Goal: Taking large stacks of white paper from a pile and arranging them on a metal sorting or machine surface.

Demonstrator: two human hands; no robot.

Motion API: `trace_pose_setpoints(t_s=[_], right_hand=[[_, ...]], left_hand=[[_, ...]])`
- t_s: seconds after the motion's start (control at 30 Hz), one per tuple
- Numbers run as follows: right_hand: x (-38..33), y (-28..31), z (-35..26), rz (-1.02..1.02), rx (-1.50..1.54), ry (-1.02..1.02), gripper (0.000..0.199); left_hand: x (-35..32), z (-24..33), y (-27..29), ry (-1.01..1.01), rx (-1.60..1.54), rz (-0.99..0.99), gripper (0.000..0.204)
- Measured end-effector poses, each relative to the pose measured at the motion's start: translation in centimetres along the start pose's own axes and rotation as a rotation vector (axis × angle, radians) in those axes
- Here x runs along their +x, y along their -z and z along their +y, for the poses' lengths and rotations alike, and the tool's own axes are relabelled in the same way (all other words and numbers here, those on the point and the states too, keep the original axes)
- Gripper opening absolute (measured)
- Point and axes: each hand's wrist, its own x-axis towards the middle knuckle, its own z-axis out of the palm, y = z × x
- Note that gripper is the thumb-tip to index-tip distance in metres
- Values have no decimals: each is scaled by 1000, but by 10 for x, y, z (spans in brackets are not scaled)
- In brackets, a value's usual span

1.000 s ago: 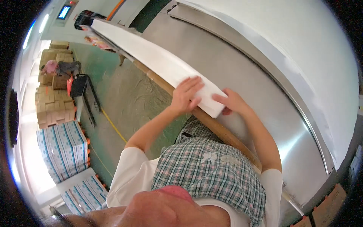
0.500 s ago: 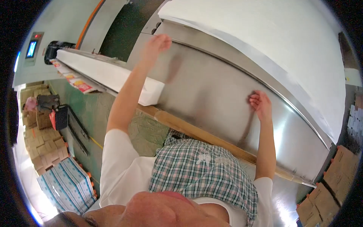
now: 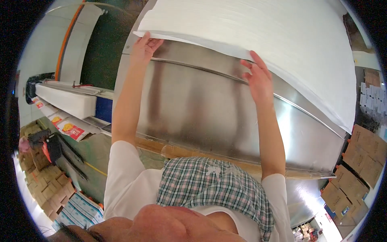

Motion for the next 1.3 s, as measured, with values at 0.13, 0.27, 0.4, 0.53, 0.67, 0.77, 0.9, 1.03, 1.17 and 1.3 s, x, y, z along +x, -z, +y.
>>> trace_pose_setpoints(t_s=[0.13,0.27,0.4,0.53,0.67,0.77,0.9,1.03,1.17,1.3], right_hand=[[-28,-2,-18,-43,-51,37,42],[-40,21,14,42,-176,-298,33],[-61,70,29,296,-72,-479,29],[-69,139,41,354,46,-368,33],[-54,175,34,668,-5,-262,36],[-35,178,32,744,-88,-247,35],[-34,170,32,770,-134,-258,34],[-47,160,29,733,-117,-254,36],[-62,166,30,712,-97,-278,38],[-71,165,23,669,-142,-283,38]], left_hand=[[-20,19,0,10,126,7,28],[0,18,37,-16,570,249,28],[36,27,39,-435,968,353,25],[88,20,40,-571,771,319,26],[109,19,18,-419,577,313,24],[123,28,34,-268,259,-163,46],[130,18,20,-272,328,34,26],[121,19,31,-244,549,136,22],[107,25,38,-148,500,119,19],[98,41,33,-119,753,35,23]])
